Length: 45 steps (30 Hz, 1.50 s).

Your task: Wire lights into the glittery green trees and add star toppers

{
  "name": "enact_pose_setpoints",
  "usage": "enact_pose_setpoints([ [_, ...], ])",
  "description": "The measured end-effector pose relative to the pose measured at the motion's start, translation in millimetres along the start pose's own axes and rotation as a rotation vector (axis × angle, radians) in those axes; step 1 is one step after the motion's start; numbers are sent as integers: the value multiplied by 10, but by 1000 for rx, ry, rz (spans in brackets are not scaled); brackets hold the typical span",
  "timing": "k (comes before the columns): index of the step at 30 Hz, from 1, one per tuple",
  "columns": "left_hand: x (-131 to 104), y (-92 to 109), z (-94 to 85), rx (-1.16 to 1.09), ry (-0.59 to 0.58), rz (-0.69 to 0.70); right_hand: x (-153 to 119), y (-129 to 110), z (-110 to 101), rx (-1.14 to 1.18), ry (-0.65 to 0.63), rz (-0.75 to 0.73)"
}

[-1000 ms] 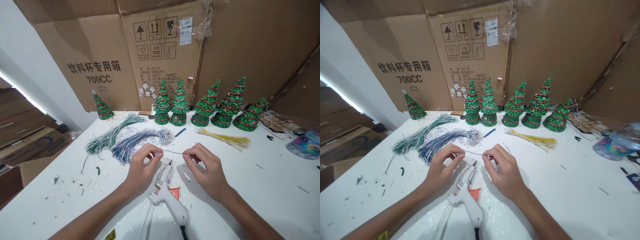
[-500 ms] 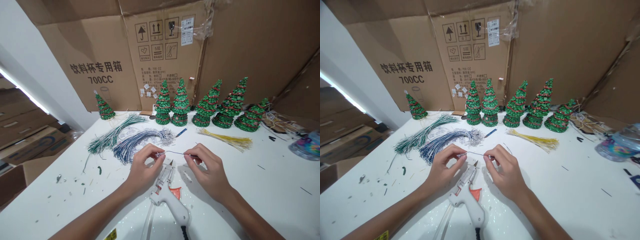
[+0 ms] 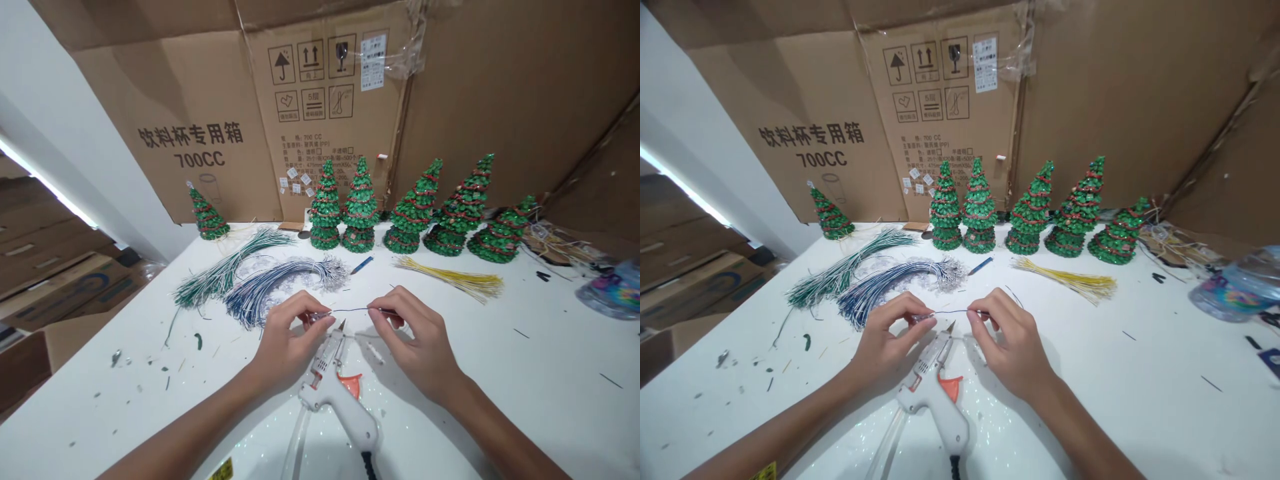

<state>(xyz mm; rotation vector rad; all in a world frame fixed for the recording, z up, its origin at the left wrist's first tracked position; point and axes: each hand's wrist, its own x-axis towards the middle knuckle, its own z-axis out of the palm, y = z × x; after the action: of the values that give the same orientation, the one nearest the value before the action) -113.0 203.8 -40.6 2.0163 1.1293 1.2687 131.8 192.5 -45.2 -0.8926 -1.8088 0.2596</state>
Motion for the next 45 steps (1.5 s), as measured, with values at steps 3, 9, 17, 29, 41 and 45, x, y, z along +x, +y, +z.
enact_pose_setpoints([
  [3, 0, -11, 0, -2, -11, 6, 3, 4, -3, -2, 3, -1],
  [9, -2, -17, 7, 10, -5, -17, 7, -4, -1, 2, -1, -1],
  [17, -5, 8, 19, 8, 12, -78, 9, -15, 1, 10, -11, -3],
  [29, -35, 31, 20, 15, 22, -103, -9, -9, 12, 8, -31, -6],
  [41, -28, 19, 11, 27, 16, -44, -5, -19, 21, 5, -36, -12],
  [45, -31, 11, 9, 26, 11, -12, -13, -13, 25, 5, -38, -11],
])
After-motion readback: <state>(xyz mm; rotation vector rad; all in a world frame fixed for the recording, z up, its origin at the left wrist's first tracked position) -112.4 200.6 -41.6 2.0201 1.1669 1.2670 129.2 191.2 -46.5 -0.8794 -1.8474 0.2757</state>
